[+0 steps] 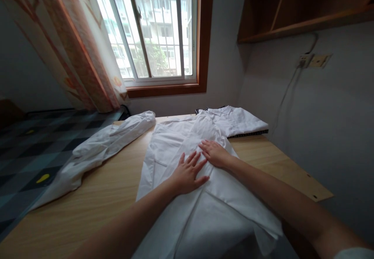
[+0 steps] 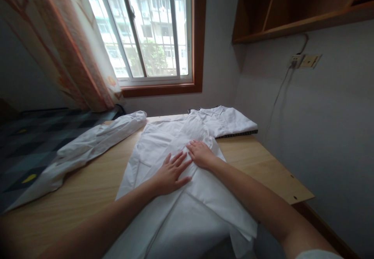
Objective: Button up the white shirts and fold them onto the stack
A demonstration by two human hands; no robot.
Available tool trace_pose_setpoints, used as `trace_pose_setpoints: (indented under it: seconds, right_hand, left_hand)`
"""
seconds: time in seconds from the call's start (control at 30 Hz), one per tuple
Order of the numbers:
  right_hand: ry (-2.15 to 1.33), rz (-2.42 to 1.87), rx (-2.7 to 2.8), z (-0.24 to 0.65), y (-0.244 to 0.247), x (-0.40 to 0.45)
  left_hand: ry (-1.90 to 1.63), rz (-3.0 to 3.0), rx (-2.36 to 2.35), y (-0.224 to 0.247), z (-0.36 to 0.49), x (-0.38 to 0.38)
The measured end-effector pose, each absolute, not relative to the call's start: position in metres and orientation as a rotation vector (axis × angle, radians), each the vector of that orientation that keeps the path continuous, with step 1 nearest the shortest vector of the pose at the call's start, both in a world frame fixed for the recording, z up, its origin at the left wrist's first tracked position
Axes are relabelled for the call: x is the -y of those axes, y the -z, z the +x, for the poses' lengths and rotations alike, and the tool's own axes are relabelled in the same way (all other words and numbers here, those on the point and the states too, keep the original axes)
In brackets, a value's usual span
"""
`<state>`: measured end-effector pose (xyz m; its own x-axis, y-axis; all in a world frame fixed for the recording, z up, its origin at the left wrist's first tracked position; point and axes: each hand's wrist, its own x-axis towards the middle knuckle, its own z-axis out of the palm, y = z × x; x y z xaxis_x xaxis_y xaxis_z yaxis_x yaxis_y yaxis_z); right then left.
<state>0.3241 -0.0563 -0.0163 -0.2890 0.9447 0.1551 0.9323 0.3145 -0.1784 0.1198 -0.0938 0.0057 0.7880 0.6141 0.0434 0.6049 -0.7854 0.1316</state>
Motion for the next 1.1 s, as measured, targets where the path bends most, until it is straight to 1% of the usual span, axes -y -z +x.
trace_pose_setpoints:
  seconds: [0.17, 0.27, 0.47, 0.57, 0.8, 0.97, 1.1]
  right_hand:
    - [0.233, -1.842, 2.346, 0.327, -0.005, 0.024]
    - [0.303, -1.948, 2.275, 0.334, -0.005, -0.001]
    - [0.071, -2.036, 2.187, 0.345, 0.019, -0.023]
    - [0.06, -2.039, 2.167, 0.345, 0.023, -0.025]
    - [0.041, -2.183, 2.191, 0.331, 0.003, -0.047]
    - [0.116, -2.219, 2.14, 0.319, 0.01, -0.07]
    - [0.068, -2.207, 2.091, 0.315, 0.014, -0.086]
  left_hand:
    - [-0.132, 2.85, -0.976, -0.006, 0.119, 0.095]
    - [-0.139, 2.828, -0.973, -0.007, 0.119, 0.095]
    - [-0.188, 2.813, -0.953, -0.003, 0.116, 0.094]
    - [-0.208, 2.8, -0.942, -0.001, 0.116, 0.094]
    - [-0.204, 2.767, -0.936, -0.002, 0.115, 0.095]
    - [-0.27, 2.765, -0.909, 0.002, 0.112, 0.095]
    - [-0.293, 2.774, -0.896, 0.003, 0.111, 0.095]
